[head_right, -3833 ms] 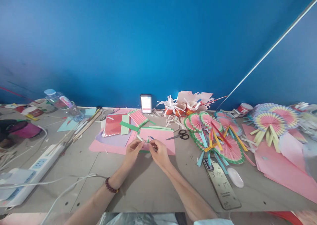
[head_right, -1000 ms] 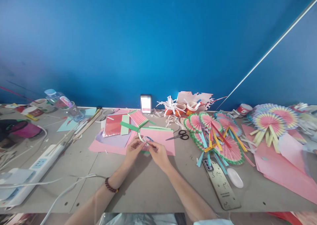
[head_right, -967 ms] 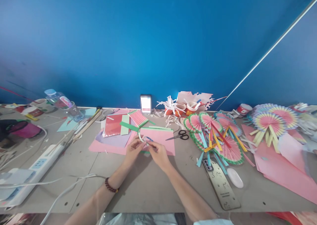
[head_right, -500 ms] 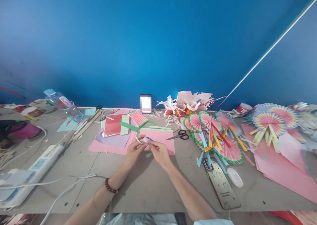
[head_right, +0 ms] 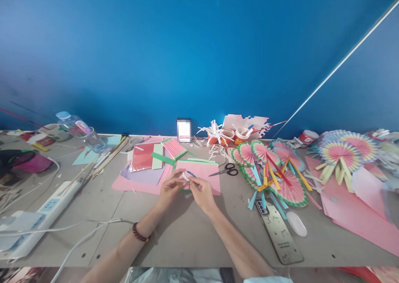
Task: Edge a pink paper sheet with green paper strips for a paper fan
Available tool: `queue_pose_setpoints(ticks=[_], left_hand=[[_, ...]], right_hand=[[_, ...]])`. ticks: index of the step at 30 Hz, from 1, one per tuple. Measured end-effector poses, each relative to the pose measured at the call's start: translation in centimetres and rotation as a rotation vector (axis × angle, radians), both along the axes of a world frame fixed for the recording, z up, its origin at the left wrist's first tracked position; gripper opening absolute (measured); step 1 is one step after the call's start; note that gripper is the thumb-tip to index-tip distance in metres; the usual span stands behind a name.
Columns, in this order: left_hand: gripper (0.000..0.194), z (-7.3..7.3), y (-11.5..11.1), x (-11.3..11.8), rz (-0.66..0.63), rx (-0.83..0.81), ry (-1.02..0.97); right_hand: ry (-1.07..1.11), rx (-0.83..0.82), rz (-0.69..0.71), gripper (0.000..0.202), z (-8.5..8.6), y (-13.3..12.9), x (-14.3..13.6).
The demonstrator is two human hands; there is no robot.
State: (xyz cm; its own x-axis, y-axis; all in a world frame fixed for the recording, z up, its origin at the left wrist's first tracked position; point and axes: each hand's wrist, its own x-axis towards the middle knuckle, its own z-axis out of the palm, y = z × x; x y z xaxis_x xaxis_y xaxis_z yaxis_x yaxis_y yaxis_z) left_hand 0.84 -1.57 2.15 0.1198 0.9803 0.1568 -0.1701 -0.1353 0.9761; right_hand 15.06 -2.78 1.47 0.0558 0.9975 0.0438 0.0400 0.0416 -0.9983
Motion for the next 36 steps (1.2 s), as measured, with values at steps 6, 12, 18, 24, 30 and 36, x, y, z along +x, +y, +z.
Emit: queue_pose_setpoints(ticks=[6, 12, 18, 24, 30, 36], left_hand=[[0.010, -0.1, 0.3, -0.2, -0.070, -0.025, -0.023], [0.014, 1.1, -0.8, 0.0, -0.325, 0.017, -0.100], [0.025, 0.8, -1.1, 0.9, -0.224, -0.219, -0.127], [0.035, -0.1, -0.3, 0.9, -0.075, -0.395, -0.158], [0.036, 0.1, -0.3, 0.8, -0.093, -0.350, -0.209], [0.038, -0.5, 0.1, 0.7, -0.100, -0.291, -0.162]], right_hand=[[-0.178, 0.076, -0.037, 0.026, 0.6, -0.7, -0.3], [-0.229, 0.103, -0.257, 0.029, 0.6, 1.1, 2.9], [-0.150, 0.115, -0.346, 0.031, 0.6, 2.7, 5.4], [-0.199, 0.090, -0.270, 0.030, 1.6, 2.2, 4.9], [-0.377, 0.185, -0.144, 0.023, 4.2, 1.7, 5.1], [-0.665, 0.375, -0.095, 0.018, 2.7, 6.4, 5.6]])
